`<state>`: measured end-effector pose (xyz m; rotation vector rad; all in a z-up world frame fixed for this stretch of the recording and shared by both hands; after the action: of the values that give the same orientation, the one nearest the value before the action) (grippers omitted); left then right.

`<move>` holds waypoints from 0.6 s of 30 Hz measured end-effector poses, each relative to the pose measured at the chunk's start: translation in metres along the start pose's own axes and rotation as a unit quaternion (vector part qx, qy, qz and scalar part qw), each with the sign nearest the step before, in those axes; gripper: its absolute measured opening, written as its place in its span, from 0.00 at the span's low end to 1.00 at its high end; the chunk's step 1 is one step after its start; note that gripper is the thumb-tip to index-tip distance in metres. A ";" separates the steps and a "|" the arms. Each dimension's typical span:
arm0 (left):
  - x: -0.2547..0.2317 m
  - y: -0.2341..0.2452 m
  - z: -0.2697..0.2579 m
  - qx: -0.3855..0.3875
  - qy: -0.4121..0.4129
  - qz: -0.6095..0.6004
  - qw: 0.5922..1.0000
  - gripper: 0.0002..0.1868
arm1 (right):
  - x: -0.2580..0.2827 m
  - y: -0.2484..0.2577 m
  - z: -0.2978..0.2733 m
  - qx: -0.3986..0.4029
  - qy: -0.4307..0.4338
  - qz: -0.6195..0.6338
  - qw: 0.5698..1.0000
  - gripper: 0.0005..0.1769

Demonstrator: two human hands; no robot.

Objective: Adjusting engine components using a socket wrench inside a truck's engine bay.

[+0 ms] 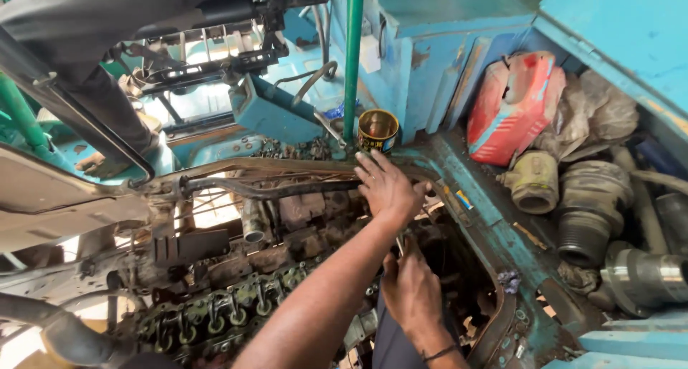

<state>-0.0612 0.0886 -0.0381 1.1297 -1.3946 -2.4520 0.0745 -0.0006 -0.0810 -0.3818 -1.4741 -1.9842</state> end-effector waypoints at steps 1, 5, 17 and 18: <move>0.009 0.007 -0.005 0.008 0.085 -0.049 0.995 0.66 | 0.011 0.006 -0.004 -0.019 0.020 0.066 0.997 0.25; 0.028 -0.036 0.009 0.005 0.159 -0.131 0.979 0.49 | -0.012 0.012 0.030 0.044 -0.090 0.144 0.984 0.24; -0.040 -0.026 -0.013 0.097 -0.387 -0.043 0.916 0.17 | -0.056 -0.018 0.189 -0.104 0.167 0.022 0.980 0.32; -0.041 -0.020 -0.012 0.113 -0.377 -0.051 0.918 0.19 | -0.075 -0.031 0.191 -0.022 0.080 0.027 0.996 0.34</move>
<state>-0.0187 0.1090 -0.0347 0.2398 -1.8641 -3.0255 0.0862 0.2070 -0.0839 -0.2713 -1.3101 -1.9583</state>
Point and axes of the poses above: each hand's wrist, its own z-axis towards the middle knuckle, its own y-axis out of the back of the hand, x = y × z, the point moved 9 cm from there along z, towards the middle knuckle, and after that the axes turned 15 degrees about -x, right-handed, at the moved point
